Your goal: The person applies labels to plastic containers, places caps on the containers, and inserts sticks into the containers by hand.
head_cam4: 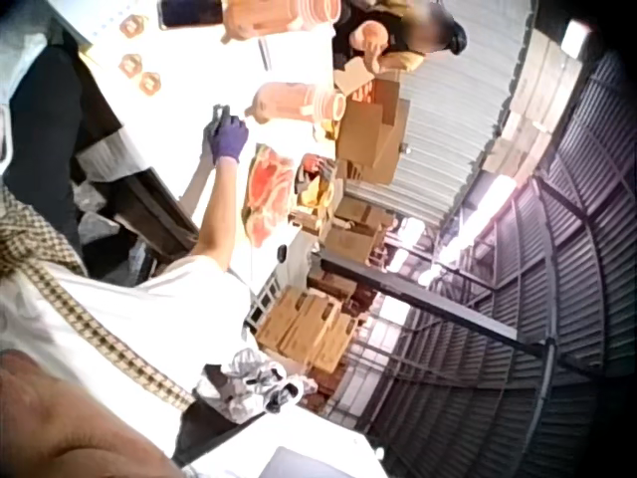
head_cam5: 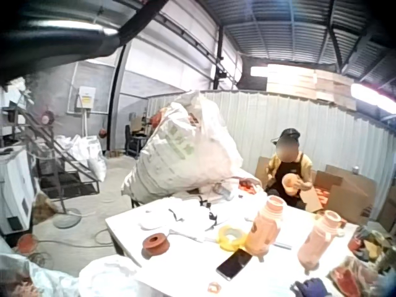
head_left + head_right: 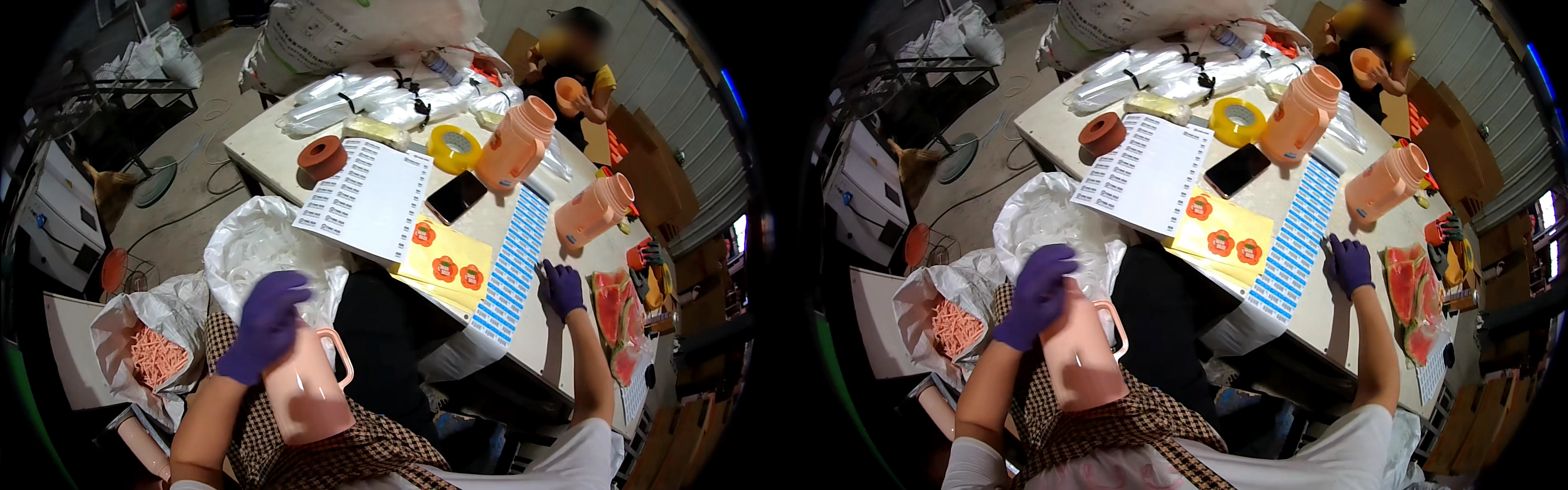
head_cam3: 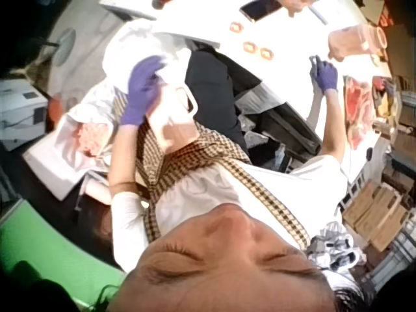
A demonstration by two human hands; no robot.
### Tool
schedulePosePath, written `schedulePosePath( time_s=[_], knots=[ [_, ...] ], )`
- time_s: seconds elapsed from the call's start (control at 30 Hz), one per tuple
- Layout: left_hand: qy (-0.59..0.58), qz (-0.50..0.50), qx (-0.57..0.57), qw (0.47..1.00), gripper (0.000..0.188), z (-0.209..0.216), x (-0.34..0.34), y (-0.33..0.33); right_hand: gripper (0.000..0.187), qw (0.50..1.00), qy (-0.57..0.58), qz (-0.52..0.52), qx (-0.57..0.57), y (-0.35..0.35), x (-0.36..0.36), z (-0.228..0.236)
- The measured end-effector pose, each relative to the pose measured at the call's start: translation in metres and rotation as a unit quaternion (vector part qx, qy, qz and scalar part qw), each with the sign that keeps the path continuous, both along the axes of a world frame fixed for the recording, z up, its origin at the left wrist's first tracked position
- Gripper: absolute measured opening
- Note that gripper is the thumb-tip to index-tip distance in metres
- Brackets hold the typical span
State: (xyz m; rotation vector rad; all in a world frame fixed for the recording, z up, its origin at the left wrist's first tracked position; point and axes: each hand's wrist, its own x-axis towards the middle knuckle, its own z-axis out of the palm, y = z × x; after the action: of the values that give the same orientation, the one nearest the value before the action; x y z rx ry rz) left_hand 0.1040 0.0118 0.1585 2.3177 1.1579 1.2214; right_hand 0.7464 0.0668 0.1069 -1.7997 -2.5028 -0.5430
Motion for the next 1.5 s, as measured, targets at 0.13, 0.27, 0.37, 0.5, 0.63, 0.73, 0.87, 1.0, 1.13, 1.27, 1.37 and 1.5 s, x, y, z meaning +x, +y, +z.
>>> schedulePosePath(
  time_s=[0.13,0.27,0.37,0.5,0.63,0.73,0.87,1.0,1.13,1.27,1.37,1.5],
  knots=[
    [0.091,-0.158,0.052,0.982,0.055,-0.015,0.106,0.030,0.060,0.969,0.247,-0.031,0.011,-0.009,-0.104,0.006],
    [0.213,-0.086,0.024,0.973,0.059,-0.041,0.170,0.046,0.050,0.956,0.281,0.082,0.013,-0.005,-0.225,0.033],
    [0.287,-0.033,0.016,0.957,0.062,-0.074,0.186,0.052,0.032,0.959,0.271,0.083,-0.001,0.011,-0.256,0.027],
    [0.279,-0.048,0.031,0.959,0.061,-0.082,0.186,0.049,0.030,0.966,0.244,0.064,-0.048,0.029,-0.256,0.004],
    [0.223,-0.059,0.025,0.973,0.061,-0.084,0.182,0.050,0.030,0.975,0.211,0.029,-0.060,0.048,-0.270,-0.002],
    [0.210,-0.060,0.031,0.975,0.060,-0.085,0.180,0.052,0.032,0.957,0.253,0.032,-0.135,0.061,-0.258,-0.002],
    [0.158,-0.067,0.014,0.985,0.058,-0.087,0.190,0.053,0.039,0.693,0.664,-0.207,-0.190,0.105,-0.218,0.014],
    [0.007,-0.160,-0.063,0.985,0.049,-0.050,0.147,0.053,0.040,0.679,0.734,-0.004,0.019,0.046,-0.261,0.077],
    [-0.235,-0.071,-0.265,0.932,0.030,-0.009,0.027,0.018,0.028,0.849,0.489,0.197,0.014,-0.057,-0.350,0.070],
    [-0.330,0.111,-0.263,0.900,0.029,-0.007,-0.050,-0.026,0.043,0.874,0.417,0.219,-0.120,-0.123,-0.406,0.046],
    [-0.429,0.167,-0.304,0.834,0.031,-0.019,-0.062,-0.074,0.042,0.874,0.406,0.241,-0.113,-0.146,-0.422,0.017],
    [-0.349,0.212,-0.306,0.860,0.031,-0.026,-0.065,-0.111,0.043,0.887,0.352,0.284,-0.092,-0.161,-0.423,0.002]
  ],
)
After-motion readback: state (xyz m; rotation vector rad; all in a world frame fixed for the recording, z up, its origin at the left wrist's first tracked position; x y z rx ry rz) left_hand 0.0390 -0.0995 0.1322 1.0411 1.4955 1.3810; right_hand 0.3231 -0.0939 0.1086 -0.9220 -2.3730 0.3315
